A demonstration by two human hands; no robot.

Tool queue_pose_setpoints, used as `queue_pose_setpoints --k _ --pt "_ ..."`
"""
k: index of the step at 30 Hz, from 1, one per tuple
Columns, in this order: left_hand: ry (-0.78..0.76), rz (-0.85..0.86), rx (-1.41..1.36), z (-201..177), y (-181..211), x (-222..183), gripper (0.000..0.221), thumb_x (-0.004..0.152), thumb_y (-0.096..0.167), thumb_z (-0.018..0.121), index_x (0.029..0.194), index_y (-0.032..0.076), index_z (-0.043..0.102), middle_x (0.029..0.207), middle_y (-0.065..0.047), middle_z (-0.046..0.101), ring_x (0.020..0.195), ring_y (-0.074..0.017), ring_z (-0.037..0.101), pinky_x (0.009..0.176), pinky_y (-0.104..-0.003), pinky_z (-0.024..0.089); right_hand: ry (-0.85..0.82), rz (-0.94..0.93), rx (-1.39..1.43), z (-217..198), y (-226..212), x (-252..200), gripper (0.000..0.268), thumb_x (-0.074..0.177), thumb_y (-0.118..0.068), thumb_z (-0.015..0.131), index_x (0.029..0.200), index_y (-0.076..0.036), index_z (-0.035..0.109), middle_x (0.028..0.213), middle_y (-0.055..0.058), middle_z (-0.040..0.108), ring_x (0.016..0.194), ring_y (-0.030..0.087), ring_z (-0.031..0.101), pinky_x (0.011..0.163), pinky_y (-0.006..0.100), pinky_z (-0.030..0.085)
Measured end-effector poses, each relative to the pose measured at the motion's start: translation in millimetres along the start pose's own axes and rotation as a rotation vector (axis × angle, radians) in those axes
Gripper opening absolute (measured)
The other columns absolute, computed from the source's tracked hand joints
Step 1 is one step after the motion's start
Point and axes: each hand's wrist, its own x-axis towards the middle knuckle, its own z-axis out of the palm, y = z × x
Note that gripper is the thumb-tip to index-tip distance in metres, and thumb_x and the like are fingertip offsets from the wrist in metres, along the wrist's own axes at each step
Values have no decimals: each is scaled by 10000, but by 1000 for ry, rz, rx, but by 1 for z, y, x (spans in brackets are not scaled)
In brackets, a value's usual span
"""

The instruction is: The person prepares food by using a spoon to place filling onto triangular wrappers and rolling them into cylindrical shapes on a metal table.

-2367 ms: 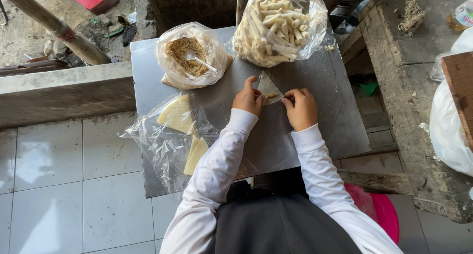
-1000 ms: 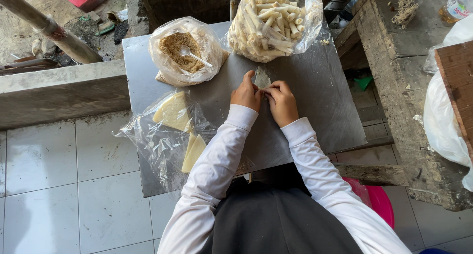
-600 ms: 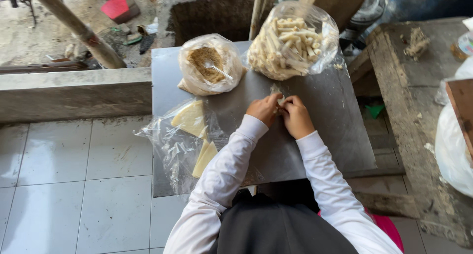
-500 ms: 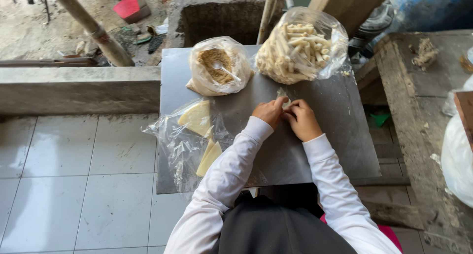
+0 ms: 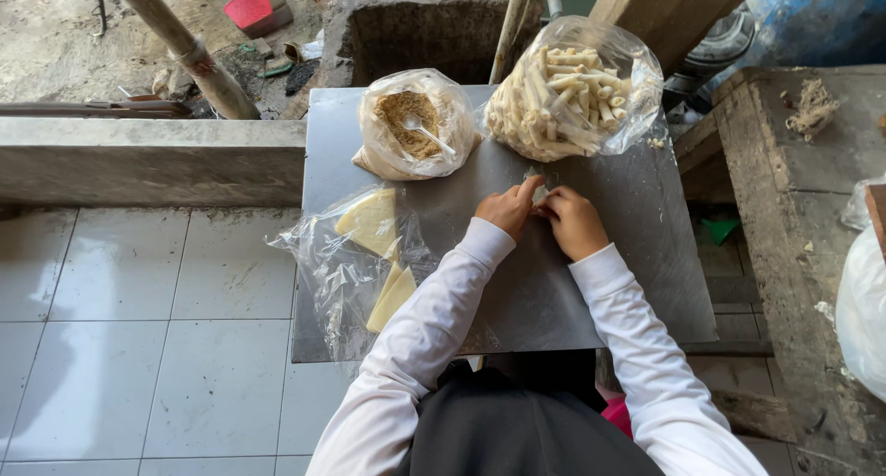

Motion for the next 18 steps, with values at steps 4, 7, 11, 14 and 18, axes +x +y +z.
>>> queue_pose_setpoints --k 4,7,11,14,18 --pt "20 -139 -96 4 -1 2 527 890 110 700 1376 148 499 987 -107 758 851 -355 722 711 -449 539 -72 53 -67 -4 1 14 89 853 -55 749 930 -19 726 936 175 705 841 401 688 731 466 536" --pt "53 -205 -162 7 -3 4 568 839 102 704 1365 135 492 893 -48 773 873 -323 726 745 -455 526 -132 119 -81 -8 -3 23 155 831 -113 780 921 -21 694 918 172 704 859 404 683 734 478 528" --pt "61 -222 -151 10 -10 6 610 791 85 736 1350 138 497 901 -4 780 918 -306 702 788 -457 503 -134 73 -174 -8 3 26 89 824 -61 759 860 -44 680 922 155 666 883 378 667 750 467 520" --pt "18 -180 -97 8 -7 3 511 884 85 724 1347 170 525 900 22 781 922 -237 708 832 -434 454 -121 -46 -165 -9 11 21 94 831 -35 745 898 -55 682 966 129 654 904 372 653 791 472 518" --pt "-38 -83 8 -3 -4 2 546 811 187 756 1318 177 555 894 21 768 971 -211 667 861 -427 365 -64 -73 -70 -12 10 8 173 822 -132 796 904 -43 673 951 116 648 891 348 647 806 468 491"
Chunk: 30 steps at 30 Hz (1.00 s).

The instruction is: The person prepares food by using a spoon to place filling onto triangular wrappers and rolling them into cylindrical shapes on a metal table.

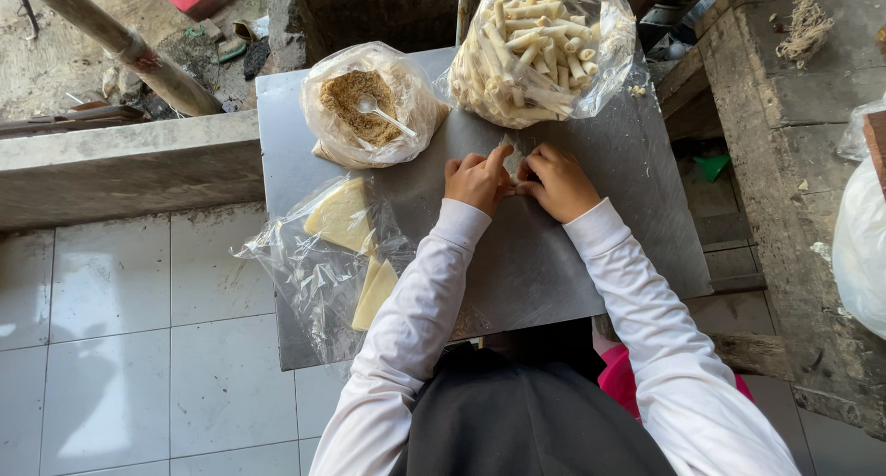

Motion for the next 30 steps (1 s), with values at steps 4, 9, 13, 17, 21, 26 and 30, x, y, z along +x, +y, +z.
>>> queue_pose_setpoints --k 4,9,13,17,21,26,30 --pt "129 100 214 12 4 0 458 895 171 722 1326 190 571 969 30 763 1084 -179 644 951 -432 359 99 6 -95 12 0 -10 135 870 -141 792 919 -65 692 988 82 644 973 296 638 872 448 452" --pt "33 -352 -11 10 18 6 325 891 245 758 1178 199 613 844 64 770 1024 -194 638 970 -548 294 86 327 29 22 13 -1 180 816 -277 852 857 -133 752 946 41 636 909 246 633 849 444 414" --pt "53 -446 -125 0 18 18 475 781 287 805 1201 199 600 861 101 771 1055 -191 605 905 -530 303 82 314 41 21 21 10 185 758 -290 864 833 -164 752 972 30 617 989 244 602 870 438 375" --pt "141 -161 74 10 15 2 348 884 189 748 1209 223 628 906 113 773 1074 -181 609 899 -535 297 70 160 -29 15 18 -1 108 851 -252 830 924 -193 777 1053 18 600 1106 236 557 925 444 331" --pt "141 5 133 11 7 -3 382 894 169 771 1247 202 630 956 87 766 1111 -186 600 871 -517 297 63 89 -17 6 19 -3 186 793 -291 849 907 -169 768 1068 31 584 1102 250 540 929 436 324" --pt "136 -402 -62 5 19 13 386 783 244 833 1118 214 644 869 113 785 1046 -183 587 894 -514 289 175 247 36 20 19 3 165 793 -327 881 864 -206 794 1039 16 581 1105 245 535 921 430 332" --pt "190 -341 -97 4 18 15 392 807 152 779 1172 216 651 909 135 794 1063 -187 592 902 -488 300 182 257 44 22 23 5 192 761 -318 893 865 -194 788 1075 13 586 1128 247 523 925 447 325"
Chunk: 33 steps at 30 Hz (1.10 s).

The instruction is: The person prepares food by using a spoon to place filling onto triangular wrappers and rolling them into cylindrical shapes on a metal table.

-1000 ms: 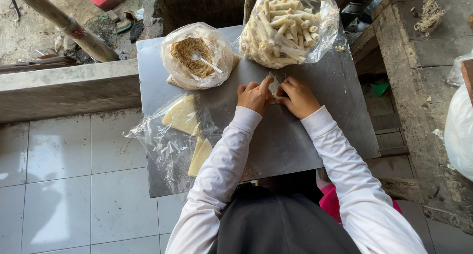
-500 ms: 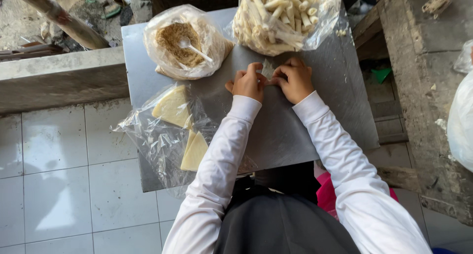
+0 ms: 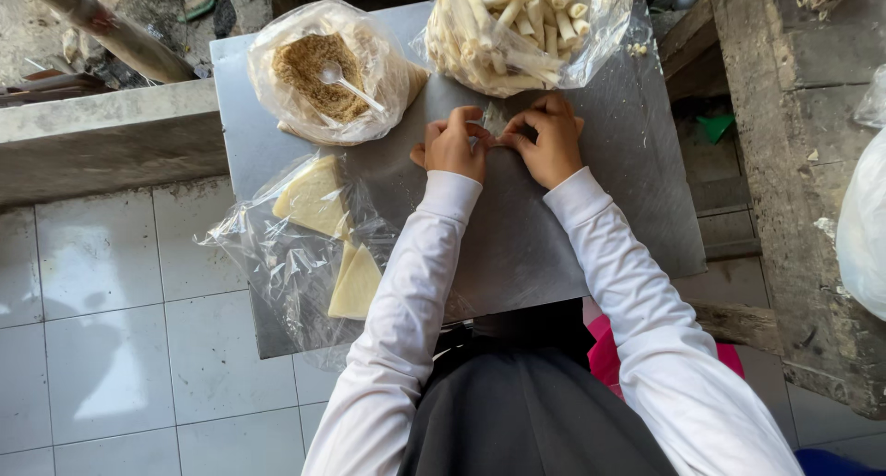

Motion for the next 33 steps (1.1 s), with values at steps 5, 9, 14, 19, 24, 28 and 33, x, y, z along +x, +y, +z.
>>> queue_pose_setpoints --k 5,9,14,19,24,28,33 --pt "-22 303 139 -4 -9 -4 322 857 211 791 1148 212 653 930 108 772 1101 -194 598 872 -499 283 -100 -162 -16 -18 2 3 201 749 -285 875 903 -186 792 1093 27 579 1157 269 507 916 460 315" --pt "64 194 156 7 -9 -2 223 888 199 788 1080 236 681 919 108 777 1063 -173 615 887 -513 290 7 -162 -120 -6 -3 3 131 845 -258 874 905 -183 785 1110 20 584 1178 258 510 924 457 320" --pt "130 108 100 12 -8 1 276 851 254 803 1091 217 670 908 119 772 1042 -194 609 859 -505 299 76 -97 -64 1 -10 7 152 825 -263 873 905 -175 779 1123 47 577 1173 272 495 915 458 328" --pt "77 295 150 0 -15 5 305 837 262 793 1111 215 668 922 114 762 1065 -178 617 855 -507 282 23 -228 -96 -9 -5 5 153 800 -261 867 899 -181 781 1116 36 580 1175 270 504 930 470 324" --pt "125 306 233 6 -10 4 212 916 169 748 1109 227 681 919 89 763 1056 -168 614 857 -491 273 83 -253 -188 2 -3 6 158 838 -252 875 941 -183 777 1115 10 572 1169 246 518 965 454 334" --pt "52 296 176 -1 -9 -3 190 909 190 760 1077 215 675 867 90 760 1039 -175 610 867 -503 276 40 -221 -165 -7 -7 -3 149 802 -261 872 902 -194 783 1088 19 567 1132 252 520 949 462 329" --pt "-11 123 87 -6 -4 -2 281 804 228 815 1048 207 677 870 103 778 1009 -180 621 914 -532 273 -5 -91 -90 -9 -8 -3 144 784 -278 878 879 -210 794 1065 14 570 1101 247 525 933 471 324"
